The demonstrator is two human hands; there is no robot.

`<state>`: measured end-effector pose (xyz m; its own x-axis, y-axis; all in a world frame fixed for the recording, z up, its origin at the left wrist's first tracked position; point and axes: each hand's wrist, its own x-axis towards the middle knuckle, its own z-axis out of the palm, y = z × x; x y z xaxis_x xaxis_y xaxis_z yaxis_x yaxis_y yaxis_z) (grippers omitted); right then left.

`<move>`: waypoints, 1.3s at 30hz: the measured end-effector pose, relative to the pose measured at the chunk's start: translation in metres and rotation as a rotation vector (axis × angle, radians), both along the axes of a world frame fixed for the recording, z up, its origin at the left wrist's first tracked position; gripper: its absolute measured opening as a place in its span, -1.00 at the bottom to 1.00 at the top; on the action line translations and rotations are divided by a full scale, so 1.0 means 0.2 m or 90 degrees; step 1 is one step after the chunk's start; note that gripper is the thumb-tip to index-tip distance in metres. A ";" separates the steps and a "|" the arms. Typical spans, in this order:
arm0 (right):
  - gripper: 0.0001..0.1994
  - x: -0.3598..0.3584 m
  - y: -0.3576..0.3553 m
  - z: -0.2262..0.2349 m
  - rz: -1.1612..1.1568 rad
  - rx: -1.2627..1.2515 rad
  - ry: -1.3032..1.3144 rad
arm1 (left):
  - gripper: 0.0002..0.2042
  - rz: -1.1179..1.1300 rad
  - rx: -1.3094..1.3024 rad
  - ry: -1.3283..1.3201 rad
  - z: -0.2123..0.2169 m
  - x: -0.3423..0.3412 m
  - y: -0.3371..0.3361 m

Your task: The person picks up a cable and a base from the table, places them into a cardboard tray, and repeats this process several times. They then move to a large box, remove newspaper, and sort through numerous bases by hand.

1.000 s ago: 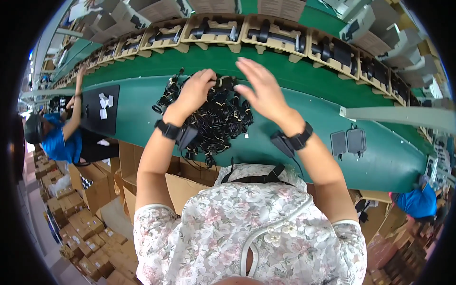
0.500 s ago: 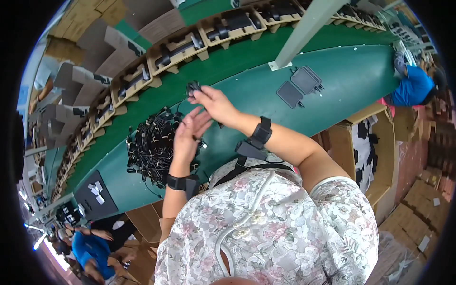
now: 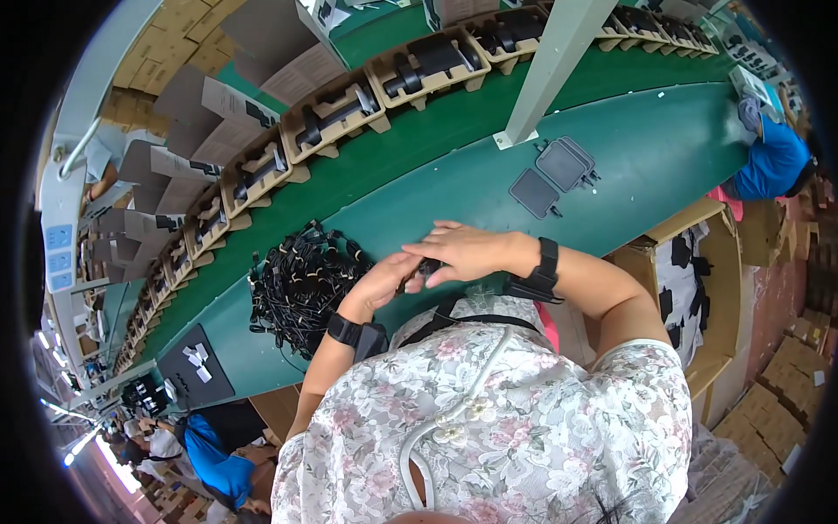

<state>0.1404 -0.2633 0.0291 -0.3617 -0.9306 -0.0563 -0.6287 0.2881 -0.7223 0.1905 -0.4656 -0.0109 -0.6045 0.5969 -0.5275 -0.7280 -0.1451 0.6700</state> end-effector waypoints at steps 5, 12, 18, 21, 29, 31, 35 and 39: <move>-0.56 -0.05 0.00 0.09 -0.025 0.086 0.073 | -0.69 0.104 0.038 -0.040 0.06 -0.01 0.03; -0.70 -0.67 -0.05 0.20 -0.480 -0.012 0.307 | -0.58 0.332 -0.201 0.118 -0.05 0.07 -0.07; -0.71 -1.25 -0.08 0.23 -0.563 0.170 0.391 | -0.51 0.396 -0.164 0.126 -0.11 0.24 -0.12; -0.75 -1.34 -0.18 0.16 -0.456 0.254 0.447 | -0.56 0.435 -0.183 0.095 -0.16 0.30 -0.14; -0.75 -1.37 -0.51 -0.04 -0.830 0.212 0.449 | -0.67 0.402 -0.152 0.134 -0.30 0.36 -0.18; -0.75 -1.41 -0.55 -0.19 -0.820 0.174 0.485 | -0.69 0.423 -0.117 0.110 -0.33 0.33 -0.20; -0.75 -1.35 -0.69 -0.22 -0.955 0.122 0.511 | -0.65 0.367 -0.104 0.091 -0.29 0.33 -0.23; -0.75 -1.38 -0.65 -0.29 -0.940 -0.026 0.597 | -0.66 0.354 -0.127 0.078 -0.25 0.32 -0.26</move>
